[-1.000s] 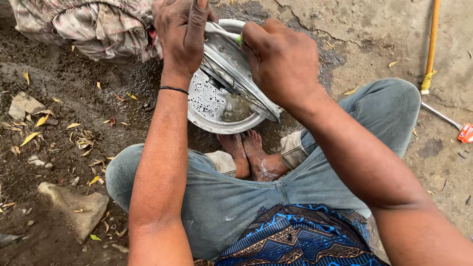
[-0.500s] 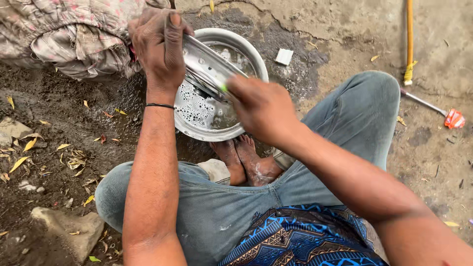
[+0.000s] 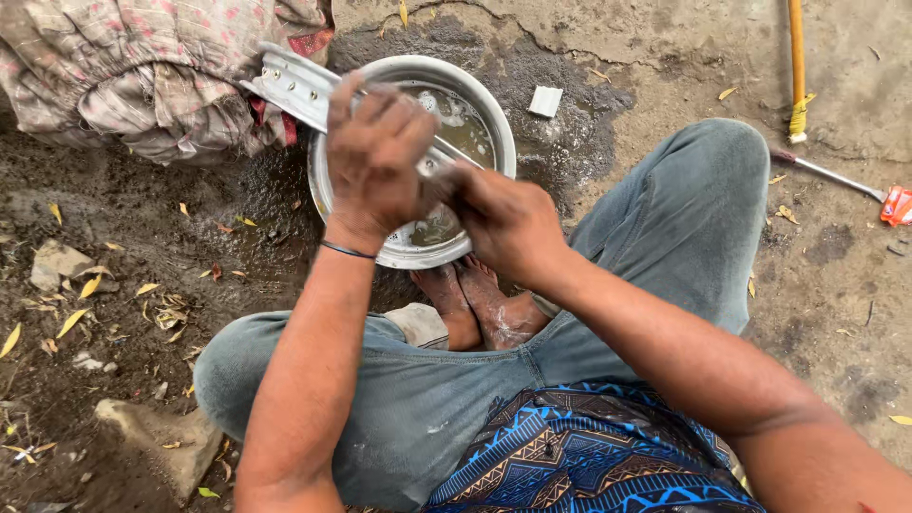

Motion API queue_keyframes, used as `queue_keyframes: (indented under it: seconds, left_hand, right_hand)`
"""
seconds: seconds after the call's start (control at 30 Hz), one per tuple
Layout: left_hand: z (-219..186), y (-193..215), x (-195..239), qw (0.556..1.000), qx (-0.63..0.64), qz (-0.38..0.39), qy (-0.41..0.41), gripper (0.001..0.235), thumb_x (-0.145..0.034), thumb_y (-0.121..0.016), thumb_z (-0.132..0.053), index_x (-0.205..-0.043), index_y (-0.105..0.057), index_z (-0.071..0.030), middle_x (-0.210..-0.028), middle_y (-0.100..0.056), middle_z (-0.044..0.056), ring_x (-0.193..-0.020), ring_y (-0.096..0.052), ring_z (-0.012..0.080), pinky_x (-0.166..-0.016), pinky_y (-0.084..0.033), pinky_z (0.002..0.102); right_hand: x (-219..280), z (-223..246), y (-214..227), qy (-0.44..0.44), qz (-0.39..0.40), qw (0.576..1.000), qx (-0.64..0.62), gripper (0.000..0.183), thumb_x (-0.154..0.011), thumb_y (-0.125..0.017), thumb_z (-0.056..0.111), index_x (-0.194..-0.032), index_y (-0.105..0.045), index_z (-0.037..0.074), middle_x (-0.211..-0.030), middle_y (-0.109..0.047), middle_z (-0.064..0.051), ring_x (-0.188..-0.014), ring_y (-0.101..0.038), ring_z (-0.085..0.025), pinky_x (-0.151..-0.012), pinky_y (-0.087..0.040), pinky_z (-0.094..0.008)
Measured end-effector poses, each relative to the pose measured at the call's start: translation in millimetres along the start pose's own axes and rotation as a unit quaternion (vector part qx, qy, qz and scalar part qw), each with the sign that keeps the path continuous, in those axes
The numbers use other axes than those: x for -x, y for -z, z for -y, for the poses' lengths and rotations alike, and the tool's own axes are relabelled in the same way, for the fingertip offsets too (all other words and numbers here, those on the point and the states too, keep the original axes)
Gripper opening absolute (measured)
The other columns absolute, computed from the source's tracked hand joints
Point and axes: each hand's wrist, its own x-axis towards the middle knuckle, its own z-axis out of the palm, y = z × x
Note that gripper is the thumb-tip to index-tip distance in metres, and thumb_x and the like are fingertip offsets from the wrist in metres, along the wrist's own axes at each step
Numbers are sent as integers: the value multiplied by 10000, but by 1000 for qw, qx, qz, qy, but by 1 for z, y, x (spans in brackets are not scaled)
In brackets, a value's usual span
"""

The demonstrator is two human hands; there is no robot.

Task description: The person scrubs a bicycle wheel rim and spokes with a toothbrush while dipping it into a bucket of soapy water. The person rotates the wheel to clean different sections of the rim and spokes.

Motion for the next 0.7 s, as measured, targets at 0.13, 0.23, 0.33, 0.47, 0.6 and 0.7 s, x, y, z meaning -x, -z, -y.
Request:
queue_keyframes:
  seconds: [0.13,0.23,0.33,0.47,0.6,0.7]
  left_hand:
    - [-5,-3,12,999,-33,21,-7,748,-1076,-342,-752,-837,-625,-102,-838,-614,70,-870,-595,249,-1047,-416,421]
    - [17,-13,3,1000,-1,10,7,749,-1055,-298,-752,-790,-616,-128,-779,-599,63,-788,-574,247,-922,-427,421]
    - [48,-6,-4,997,51,-39,42,713,-1120,-292,-685,-828,-646,-140,-796,-607,51,-792,-572,248,-891,-429,442]
    - [77,3,-1,973,150,-48,167,740,-1102,-304,-692,-744,-630,-131,-704,-548,52,-714,-533,236,-803,-414,427]
    - [85,2,13,970,163,-37,176,735,-1146,-318,-634,-752,-646,-107,-758,-585,49,-784,-573,260,-784,-399,400]
    - [82,-7,13,979,116,-38,162,720,-1150,-323,-622,-732,-609,-111,-732,-555,45,-754,-557,248,-793,-396,410]
  right_hand:
    - [51,-3,18,-38,-46,997,-50,151,-971,-712,4,-1099,-648,54,-950,-717,-146,-787,-746,-264,-674,-563,-343]
    - [39,-6,18,-61,-19,997,-49,154,-960,-715,16,-1110,-683,27,-863,-682,-148,-695,-706,-263,-634,-532,-364]
    - [15,-12,6,-22,-1,999,-24,123,-990,-755,48,-1083,-681,17,-889,-690,-166,-746,-704,-308,-646,-526,-376]
    - [31,-8,21,-35,-15,999,8,107,-984,-738,49,-1075,-687,25,-883,-686,-151,-745,-698,-295,-647,-531,-364]
    - [49,-2,34,-67,-34,997,-16,129,-973,-697,38,-1100,-680,25,-882,-694,-120,-746,-728,-248,-665,-550,-349]
    - [22,-6,15,-18,-3,1000,25,141,-977,-745,72,-1099,-680,49,-849,-649,-136,-698,-665,-301,-624,-507,-382]
